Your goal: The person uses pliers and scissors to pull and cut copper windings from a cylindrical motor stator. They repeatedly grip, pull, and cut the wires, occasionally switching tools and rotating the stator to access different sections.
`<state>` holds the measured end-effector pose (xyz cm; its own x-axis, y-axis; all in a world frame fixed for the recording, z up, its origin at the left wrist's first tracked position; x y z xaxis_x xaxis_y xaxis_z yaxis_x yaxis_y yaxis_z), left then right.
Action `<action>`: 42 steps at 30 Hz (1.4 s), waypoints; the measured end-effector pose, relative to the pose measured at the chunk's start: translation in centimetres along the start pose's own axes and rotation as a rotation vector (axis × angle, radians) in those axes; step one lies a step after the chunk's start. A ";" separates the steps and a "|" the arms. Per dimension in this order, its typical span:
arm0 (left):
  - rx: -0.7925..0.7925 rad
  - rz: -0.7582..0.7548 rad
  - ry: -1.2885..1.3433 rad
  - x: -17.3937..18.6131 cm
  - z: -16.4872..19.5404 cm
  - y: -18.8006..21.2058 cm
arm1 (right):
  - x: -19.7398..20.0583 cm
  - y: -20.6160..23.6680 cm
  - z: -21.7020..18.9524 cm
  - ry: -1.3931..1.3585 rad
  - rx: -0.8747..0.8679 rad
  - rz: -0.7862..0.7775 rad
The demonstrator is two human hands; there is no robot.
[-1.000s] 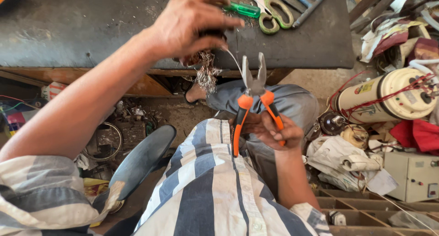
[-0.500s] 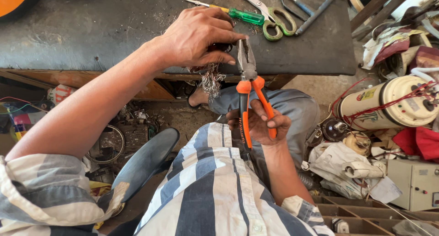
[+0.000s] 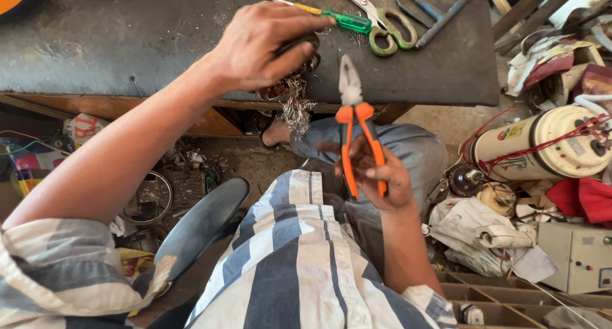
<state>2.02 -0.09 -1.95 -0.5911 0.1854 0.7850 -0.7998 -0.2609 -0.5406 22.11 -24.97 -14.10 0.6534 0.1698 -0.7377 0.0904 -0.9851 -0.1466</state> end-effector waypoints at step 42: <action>-0.009 0.067 0.236 0.6 -2.6 1.5 | -7.2 -7.8 5.0 -0.210 -0.167 0.171</action>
<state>0.15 2.14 -3.09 -0.6501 0.3841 0.6556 -0.7583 -0.2719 -0.5925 12.88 -18.33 -10.92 0.5021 -0.0132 -0.8647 0.1260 -0.9881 0.0883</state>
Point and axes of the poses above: each hand's wrist, its own y-axis away from the middle knuckle, its own x-axis out of the back of the hand, z = x × y, the point moved 2 cm from there along -y, towards the middle knuckle, and after that the axes turned 7 degrees about x, right-handed, at the moved point
